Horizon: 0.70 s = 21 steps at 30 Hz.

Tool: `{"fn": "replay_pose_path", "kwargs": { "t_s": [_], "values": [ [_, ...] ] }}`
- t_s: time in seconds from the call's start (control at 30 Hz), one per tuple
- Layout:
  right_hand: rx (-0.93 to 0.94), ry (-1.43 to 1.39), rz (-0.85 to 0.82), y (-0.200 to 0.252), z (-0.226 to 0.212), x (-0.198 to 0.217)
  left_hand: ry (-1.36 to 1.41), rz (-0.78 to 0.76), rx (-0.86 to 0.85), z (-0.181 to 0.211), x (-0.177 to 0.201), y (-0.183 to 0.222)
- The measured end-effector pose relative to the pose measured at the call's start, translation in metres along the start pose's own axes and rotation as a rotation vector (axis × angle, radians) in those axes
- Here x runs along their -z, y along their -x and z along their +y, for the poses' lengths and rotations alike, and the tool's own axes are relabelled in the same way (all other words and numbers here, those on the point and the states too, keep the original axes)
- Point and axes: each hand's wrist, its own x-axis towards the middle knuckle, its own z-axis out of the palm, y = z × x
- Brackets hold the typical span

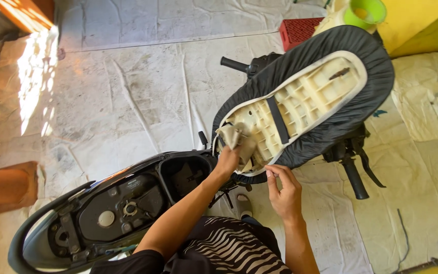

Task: The person wipes the underside of a motorcycle seat with a cloth. They hold the seat with one hand while scrubbing the white plastic base with the other, focusing on the grooves and edges.

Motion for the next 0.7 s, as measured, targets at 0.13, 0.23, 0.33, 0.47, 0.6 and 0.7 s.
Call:
{"fn": "replay_pose_path", "kwargs": {
  "t_s": [0.13, 0.23, 0.33, 0.47, 0.6, 0.7],
  "values": [
    [-0.048, 0.044, 0.019, 0.012, -0.001, 0.007, 0.127, 0.163, -0.063, 0.051, 0.019, 0.014],
    [-0.042, 0.044, 0.020, 0.017, 0.001, 0.007, 0.107, 0.100, -0.269, 0.054, 0.016, 0.000],
    [-0.038, 0.045, 0.011, 0.019, 0.000, 0.005, -0.076, -0.108, -0.682, 0.054, 0.007, 0.007],
    [-0.027, 0.032, 0.005, 0.017, -0.004, 0.005, -0.270, -0.148, -0.974, 0.041, 0.013, 0.038],
    [-0.031, 0.012, -0.015, 0.015, -0.004, 0.003, -0.511, -0.090, -1.112, -0.027, 0.024, 0.009],
    [-0.023, -0.012, -0.053, 0.010, -0.007, 0.001, -0.616, -0.088, -1.117, -0.020, 0.030, 0.023]
  ]
}}
